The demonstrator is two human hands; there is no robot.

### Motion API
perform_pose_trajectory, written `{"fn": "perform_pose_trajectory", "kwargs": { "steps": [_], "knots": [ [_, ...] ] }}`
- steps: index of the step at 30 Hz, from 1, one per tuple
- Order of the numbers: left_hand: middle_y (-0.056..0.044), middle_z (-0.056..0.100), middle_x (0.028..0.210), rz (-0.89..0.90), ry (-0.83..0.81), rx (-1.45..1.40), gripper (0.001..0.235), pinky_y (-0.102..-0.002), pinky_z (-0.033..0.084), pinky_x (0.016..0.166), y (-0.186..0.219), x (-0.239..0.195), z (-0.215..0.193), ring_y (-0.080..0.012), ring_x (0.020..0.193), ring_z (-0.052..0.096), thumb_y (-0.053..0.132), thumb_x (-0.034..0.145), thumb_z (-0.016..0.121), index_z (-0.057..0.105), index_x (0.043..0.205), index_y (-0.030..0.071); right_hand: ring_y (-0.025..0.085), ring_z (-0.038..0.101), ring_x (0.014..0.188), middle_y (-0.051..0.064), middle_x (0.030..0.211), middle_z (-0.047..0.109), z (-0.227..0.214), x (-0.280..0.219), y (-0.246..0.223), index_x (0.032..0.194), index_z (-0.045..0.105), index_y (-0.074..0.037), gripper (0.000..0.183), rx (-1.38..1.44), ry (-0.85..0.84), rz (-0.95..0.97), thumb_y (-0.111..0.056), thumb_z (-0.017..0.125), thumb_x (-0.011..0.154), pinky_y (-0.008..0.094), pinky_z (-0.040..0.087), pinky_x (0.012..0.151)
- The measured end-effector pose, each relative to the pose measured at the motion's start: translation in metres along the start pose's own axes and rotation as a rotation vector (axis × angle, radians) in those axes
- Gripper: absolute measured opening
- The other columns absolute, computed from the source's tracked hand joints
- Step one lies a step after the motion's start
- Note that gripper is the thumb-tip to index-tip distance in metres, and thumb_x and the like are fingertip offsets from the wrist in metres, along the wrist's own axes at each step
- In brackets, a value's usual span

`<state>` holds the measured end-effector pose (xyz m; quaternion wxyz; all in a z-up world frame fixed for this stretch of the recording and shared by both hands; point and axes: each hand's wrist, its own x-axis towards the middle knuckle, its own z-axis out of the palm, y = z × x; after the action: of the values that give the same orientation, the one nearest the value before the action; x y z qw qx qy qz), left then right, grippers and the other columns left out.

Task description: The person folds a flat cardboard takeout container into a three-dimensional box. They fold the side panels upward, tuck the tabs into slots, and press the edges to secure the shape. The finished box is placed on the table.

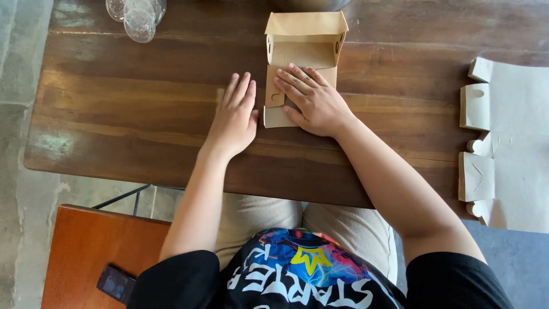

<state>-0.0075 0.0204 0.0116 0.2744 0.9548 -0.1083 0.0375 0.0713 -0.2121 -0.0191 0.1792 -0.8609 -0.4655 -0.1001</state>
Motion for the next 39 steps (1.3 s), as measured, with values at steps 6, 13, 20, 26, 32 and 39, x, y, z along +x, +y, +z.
{"fn": "perform_pose_trajectory", "kwargs": {
  "steps": [6, 13, 20, 26, 32, 39],
  "knots": [
    [-0.012, 0.017, 0.173, 0.072, -0.206, 0.294, 0.066, -0.072, -0.001, 0.118, 0.003, -0.009, -0.001, -0.0345, 0.158, 0.007, 0.034, 0.106, 0.047, 0.031, 0.162, 0.005, 0.028, 0.032, 0.154, 0.009, 0.163, 0.043, -0.005, 0.002, -0.001, 0.158, 0.045, -0.009, 0.062, 0.020, -0.005, 0.003, -0.041, 0.048, 0.105, 0.043, 0.019, 0.124],
    [-0.013, 0.018, 0.172, 0.142, -0.171, 0.312, 0.071, -0.072, 0.003, 0.118, 0.008, -0.009, 0.004, -0.0354, 0.157, 0.013, 0.038, 0.104, 0.050, 0.029, 0.162, 0.004, 0.032, 0.033, 0.153, 0.013, 0.162, 0.044, -0.014, 0.004, -0.007, 0.157, 0.044, -0.006, 0.094, 0.050, -0.041, -0.002, -0.075, 0.052, 0.093, 0.045, 0.019, 0.125],
    [-0.014, 0.019, 0.172, 0.160, -0.202, 0.295, 0.074, -0.068, 0.002, 0.121, 0.005, -0.006, 0.006, -0.0318, 0.158, 0.012, 0.041, 0.103, 0.050, 0.027, 0.162, 0.002, 0.030, 0.035, 0.152, 0.011, 0.161, 0.044, -0.007, 0.004, -0.006, 0.155, 0.046, -0.007, 0.106, 0.007, -0.017, 0.013, -0.085, 0.058, 0.084, 0.044, 0.021, 0.125],
    [-0.018, 0.020, 0.171, 0.148, -0.177, 0.286, 0.066, -0.068, 0.004, 0.120, 0.002, -0.007, 0.011, -0.0341, 0.158, 0.014, 0.035, 0.107, 0.043, 0.028, 0.161, 0.000, 0.029, 0.038, 0.151, 0.010, 0.160, 0.047, -0.005, 0.004, -0.007, 0.154, 0.050, -0.006, 0.089, -0.007, 0.015, 0.001, -0.071, 0.062, 0.093, 0.045, 0.023, 0.124],
    [-0.008, 0.032, 0.168, 0.217, -0.126, 0.348, 0.054, -0.062, 0.023, 0.115, -0.011, 0.007, 0.008, -0.0278, 0.152, 0.028, 0.031, 0.108, 0.045, 0.044, 0.156, 0.007, 0.027, 0.038, 0.151, 0.010, 0.161, 0.047, 0.004, 0.001, -0.002, 0.152, 0.054, -0.007, 0.080, -0.014, 0.050, -0.009, -0.061, 0.067, 0.094, 0.046, 0.023, 0.124],
    [-0.004, 0.038, 0.166, 0.229, -0.083, 0.440, 0.055, -0.054, 0.035, 0.105, -0.016, 0.023, 0.011, -0.0259, 0.141, 0.037, 0.037, 0.106, 0.050, 0.049, 0.153, 0.008, 0.028, 0.053, 0.141, 0.011, 0.146, 0.063, 0.003, 0.002, -0.002, 0.133, 0.070, -0.008, 0.064, 0.066, 0.138, -0.038, -0.052, 0.080, 0.087, 0.051, 0.033, 0.121]
  ]
}}
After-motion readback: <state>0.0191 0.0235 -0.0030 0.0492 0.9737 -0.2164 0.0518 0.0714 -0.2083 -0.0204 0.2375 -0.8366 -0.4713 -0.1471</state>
